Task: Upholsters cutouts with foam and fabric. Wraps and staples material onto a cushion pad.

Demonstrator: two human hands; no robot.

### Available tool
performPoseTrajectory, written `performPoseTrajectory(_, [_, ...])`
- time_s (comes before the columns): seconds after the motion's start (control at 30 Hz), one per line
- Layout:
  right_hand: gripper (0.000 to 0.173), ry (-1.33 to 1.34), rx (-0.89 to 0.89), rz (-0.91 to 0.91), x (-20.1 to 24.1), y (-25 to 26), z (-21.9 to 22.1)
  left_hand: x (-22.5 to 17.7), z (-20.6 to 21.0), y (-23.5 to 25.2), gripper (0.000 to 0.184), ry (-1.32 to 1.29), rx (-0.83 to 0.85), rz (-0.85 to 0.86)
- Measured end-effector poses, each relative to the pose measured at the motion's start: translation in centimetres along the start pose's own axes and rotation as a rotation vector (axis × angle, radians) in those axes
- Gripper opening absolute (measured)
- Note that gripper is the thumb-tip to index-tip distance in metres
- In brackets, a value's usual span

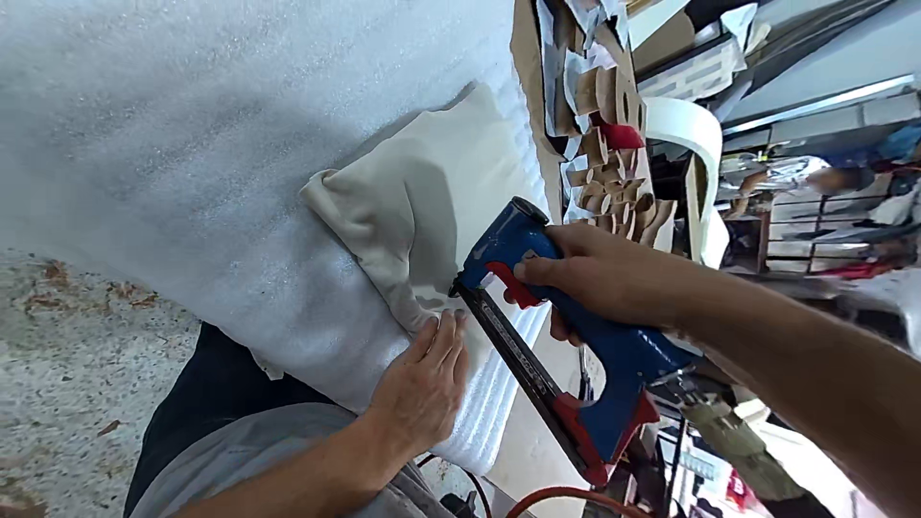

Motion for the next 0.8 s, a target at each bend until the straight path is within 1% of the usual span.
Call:
performPoseTrajectory(0.07, [0.019, -0.008, 0.003, -0.006, -0.4, -0.3, 0.7, -0.6, 1.3, -0.3, 0.049, 0.012, 0.032, 0.024])
performPoseTrajectory(0.13, [0.018, -0.028, 0.002, -0.017, -0.8, -0.2, 1.4, -0.7, 2.0, -0.7, 0.051, 0.052, 0.053, 0.057])
performPoseTrajectory(0.23, [0.02, -0.101, -0.028, -0.018, -1.2, 0.0, 2.0, -0.9, 2.7, -1.2, 0.053, 0.078, 0.128, 0.084])
performPoseTrajectory(0.33, [0.022, -0.181, -0.063, -0.006, -0.8, 0.4, 2.2, -0.7, 2.9, -1.2, 0.053, 0.07, 0.133, 0.084])
performPoseTrajectory(0.43, [0.023, -0.259, -0.008, 0.021, 0.1, 1.0, 2.7, -0.6, 2.8, -1.2, 0.048, 0.077, 0.104, 0.08])
performPoseTrajectory(0.53, [0.025, -0.249, 0.082, 0.066, 0.4, 2.1, 3.0, -0.5, 2.7, -1.4, 0.049, 0.053, 0.098, 0.071])
performPoseTrajectory(0.7, [0.025, -0.171, 0.083, 0.053, 0.1, 2.6, 3.1, -0.2, 2.7, -1.3, 0.048, 0.054, 0.081, 0.063])
performPoseTrajectory(0.8, [0.024, -0.151, 0.079, 0.088, 0.0, 2.6, 3.1, -0.3, 2.9, -1.4, 0.049, 0.05, 0.082, 0.061])
Point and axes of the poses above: each hand's wrist, its own y-axis towards the middle knuckle, its own z-axis out of the palm, x = y × z, the point moved 10 cm from there along y, towards the middle knuckle, and after that the axes turned 10 degrees about y, right-handed, at the moved point
